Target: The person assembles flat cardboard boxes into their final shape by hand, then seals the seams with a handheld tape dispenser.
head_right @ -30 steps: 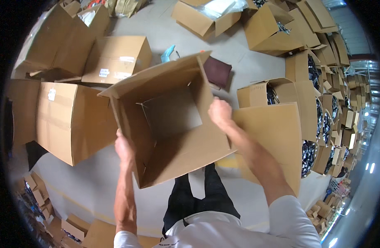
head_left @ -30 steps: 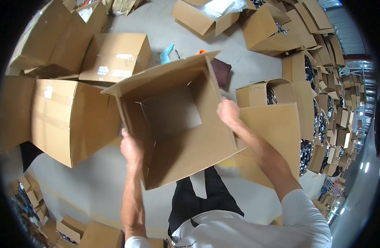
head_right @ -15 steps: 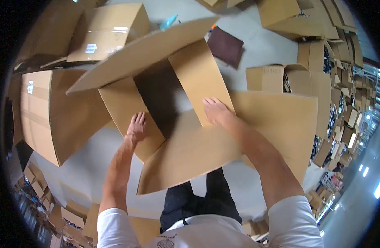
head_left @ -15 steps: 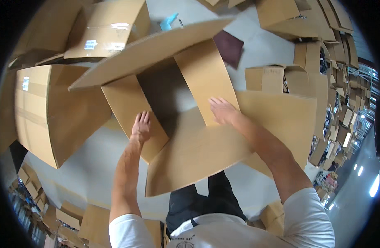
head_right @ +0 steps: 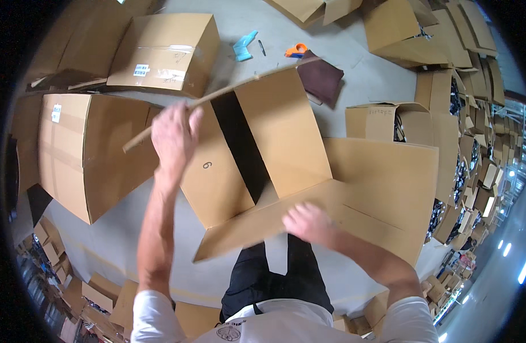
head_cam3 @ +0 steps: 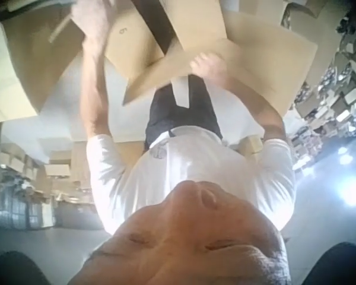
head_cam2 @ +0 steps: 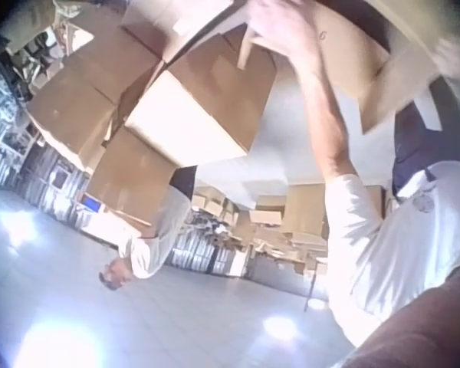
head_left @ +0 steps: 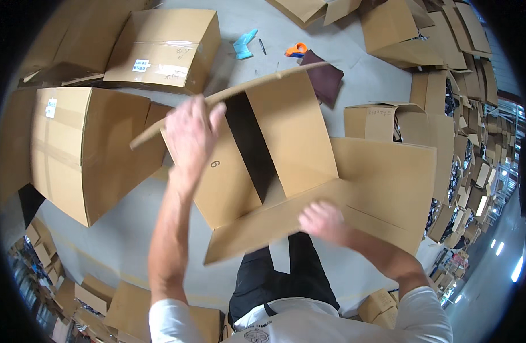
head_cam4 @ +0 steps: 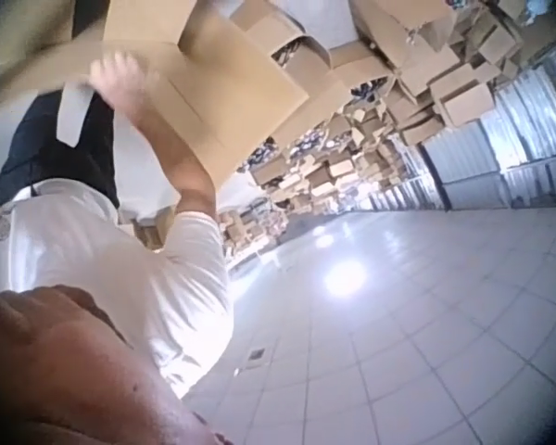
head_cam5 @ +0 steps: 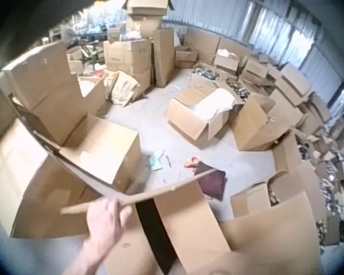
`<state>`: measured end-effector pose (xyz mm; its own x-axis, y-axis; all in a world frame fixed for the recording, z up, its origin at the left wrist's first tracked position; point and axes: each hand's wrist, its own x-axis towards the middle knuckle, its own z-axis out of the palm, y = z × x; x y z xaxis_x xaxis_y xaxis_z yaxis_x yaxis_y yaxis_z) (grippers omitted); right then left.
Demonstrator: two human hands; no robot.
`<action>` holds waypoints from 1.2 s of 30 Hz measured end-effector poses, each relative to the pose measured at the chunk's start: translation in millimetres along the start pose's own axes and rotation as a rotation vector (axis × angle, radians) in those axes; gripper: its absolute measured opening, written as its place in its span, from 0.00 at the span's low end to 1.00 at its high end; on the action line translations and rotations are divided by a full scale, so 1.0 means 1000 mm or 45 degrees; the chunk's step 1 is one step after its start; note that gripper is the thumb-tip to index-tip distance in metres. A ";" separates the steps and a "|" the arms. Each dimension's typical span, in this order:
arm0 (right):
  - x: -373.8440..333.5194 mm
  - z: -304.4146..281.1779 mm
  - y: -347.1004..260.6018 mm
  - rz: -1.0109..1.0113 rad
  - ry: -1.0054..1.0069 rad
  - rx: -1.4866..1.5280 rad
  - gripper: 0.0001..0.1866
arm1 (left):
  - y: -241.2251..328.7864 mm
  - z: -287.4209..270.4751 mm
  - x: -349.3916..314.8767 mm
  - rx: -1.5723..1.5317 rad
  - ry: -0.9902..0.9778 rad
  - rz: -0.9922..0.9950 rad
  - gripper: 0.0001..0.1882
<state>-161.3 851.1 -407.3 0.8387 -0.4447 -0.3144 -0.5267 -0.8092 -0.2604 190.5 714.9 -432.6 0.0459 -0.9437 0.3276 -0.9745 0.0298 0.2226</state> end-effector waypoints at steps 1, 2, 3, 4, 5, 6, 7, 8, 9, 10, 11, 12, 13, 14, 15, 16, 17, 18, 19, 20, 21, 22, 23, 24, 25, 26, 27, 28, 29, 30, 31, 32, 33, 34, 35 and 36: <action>0.023 -0.010 0.017 0.051 0.094 0.062 0.17 | 0.023 0.002 -0.022 -0.046 -0.096 -0.101 0.24; 0.052 -0.016 0.032 0.092 0.195 0.132 0.18 | 0.033 0.003 -0.049 -0.132 -0.252 -0.114 0.26; 0.084 -0.014 0.043 0.100 0.527 0.072 0.20 | 0.041 0.012 -0.078 -0.215 -0.398 -0.132 0.29; 0.110 0.001 0.040 0.209 0.587 0.059 0.24 | 0.037 0.029 -0.118 -0.251 -0.454 -0.115 0.30; 0.123 0.031 0.040 0.266 0.579 -0.004 0.23 | 0.034 0.042 -0.140 -0.233 -0.610 -0.109 0.32; 0.130 0.061 0.034 0.270 0.529 -0.043 0.23 | 0.023 0.058 -0.156 -0.158 -0.587 -0.137 0.32; 0.133 0.082 0.027 0.261 0.475 -0.068 0.23 | 0.006 0.068 -0.169 -0.073 -0.572 -0.177 0.33; 0.128 0.086 0.027 0.260 0.453 -0.065 0.23 | -0.006 0.069 -0.172 0.086 -0.550 -0.257 0.33; 0.123 0.090 0.027 0.240 0.437 0.173 0.24 | -0.018 0.071 -0.175 0.247 -0.528 -0.337 0.34; 0.119 0.092 0.029 0.225 0.422 0.403 0.25 | -0.025 0.070 -0.179 0.245 -0.426 -0.519 0.35; 0.116 0.093 0.042 0.311 0.544 0.369 0.27 | -0.036 0.068 -0.183 0.257 -0.313 -0.704 0.35; 0.114 0.091 0.064 0.395 0.668 0.336 0.30 | -0.052 0.073 -0.195 0.096 -0.149 -0.755 0.37; 0.115 0.083 0.094 0.697 0.799 0.362 0.30 | -0.051 0.076 -0.198 0.093 -0.149 -0.774 0.37; 0.119 0.072 0.128 1.008 0.928 0.372 0.29 | -0.048 0.079 -0.195 -0.252 -0.064 -1.179 0.39; 0.122 0.070 0.168 1.223 1.003 0.449 0.28 | -0.042 0.085 -0.189 -0.627 0.030 -1.561 0.40; 0.141 0.074 0.188 1.413 1.087 0.575 0.28 | -0.072 0.097 -0.212 -0.380 0.046 -1.479 0.39; 0.146 0.081 0.204 1.409 1.092 0.551 0.28 | -0.078 0.101 -0.216 -0.403 0.051 -1.485 0.39; 0.153 0.086 0.215 1.457 0.685 0.711 0.31 | -0.082 0.102 -0.219 -0.515 -0.028 -1.604 0.37; 0.161 0.085 0.224 1.479 0.276 0.860 0.35 | -0.080 0.104 -0.217 -0.627 -0.106 -1.715 0.37; 0.168 0.078 0.227 1.476 0.295 0.848 0.35 | -0.075 0.099 -0.215 -0.660 -0.081 -1.745 0.38; 0.172 0.072 0.228 1.391 0.323 0.753 0.35 | -0.067 0.092 -0.213 -0.695 -0.057 -1.771 0.38; 0.190 0.062 0.221 1.293 0.358 0.688 0.35 | -0.071 0.082 -0.222 -0.658 0.039 -1.733 0.39; 0.214 0.047 0.211 1.261 0.330 0.655 0.35 | -0.076 0.070 -0.235 -0.619 0.116 -1.695 0.39; 0.229 0.031 0.212 1.254 0.302 0.593 0.35 | -0.064 0.067 -0.235 -0.649 0.099 -1.750 0.39; 0.240 0.021 0.219 1.264 0.329 0.591 0.35 | -0.051 0.065 -0.230 -0.672 0.098 -1.803 0.39; 0.249 0.012 0.228 1.193 0.293 0.604 0.36 | -0.044 0.074 -0.231 -0.645 0.097 -1.854 0.39; 0.263 0.005 0.231 1.101 0.254 0.635 0.36 | -0.043 0.080 -0.233 -0.590 0.110 -1.910 0.38; 0.271 0.003 0.240 1.100 0.270 0.636 0.36 | -0.033 0.090 -0.220 -0.594 0.119 -1.898 0.38; 0.277 0.003 0.248 1.119 0.246 0.675 0.33 | -0.022 0.103 -0.207 -0.502 0.245 -1.980 0.37; 0.282 0.007 0.250 1.140 0.207 0.722 0.31 | -0.017 0.111 -0.199 -0.395 0.362 -2.066 0.36; 0.288 0.011 0.246 1.131 0.201 0.735 0.31 | -0.022 0.115 -0.199 -0.378 0.366 -2.066 0.36; 0.293 0.015 0.243 1.052 0.372 0.708 0.29 | -0.027 0.117 -0.205 -0.314 0.398 -2.106 0.35; 0.292 0.021 0.241 0.974 0.528 0.679 0.27 | -0.027 0.118 -0.213 -0.247 0.420 -2.155 0.34; 0.292 0.021 0.241 0.959 0.430 0.722 0.28 | -0.028 0.117 -0.221 -0.225 0.417 -2.174 0.34; 0.294 0.019 0.240 0.936 0.334 0.770 0.28 | -0.033 0.115 -0.228 0.046 0.341 -2.167 0.34; 0.291 0.024 0.238 0.890 0.292 0.860 0.30 | -0.034 0.123 -0.226 0.314 0.275 -2.156 0.33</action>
<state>-45.8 538.1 -582.8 0.2791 -0.8588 -0.4295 -0.8207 0.0189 -0.5711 185.8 886.1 -627.4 0.9821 0.1884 0.0083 0.1776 -0.9389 0.2948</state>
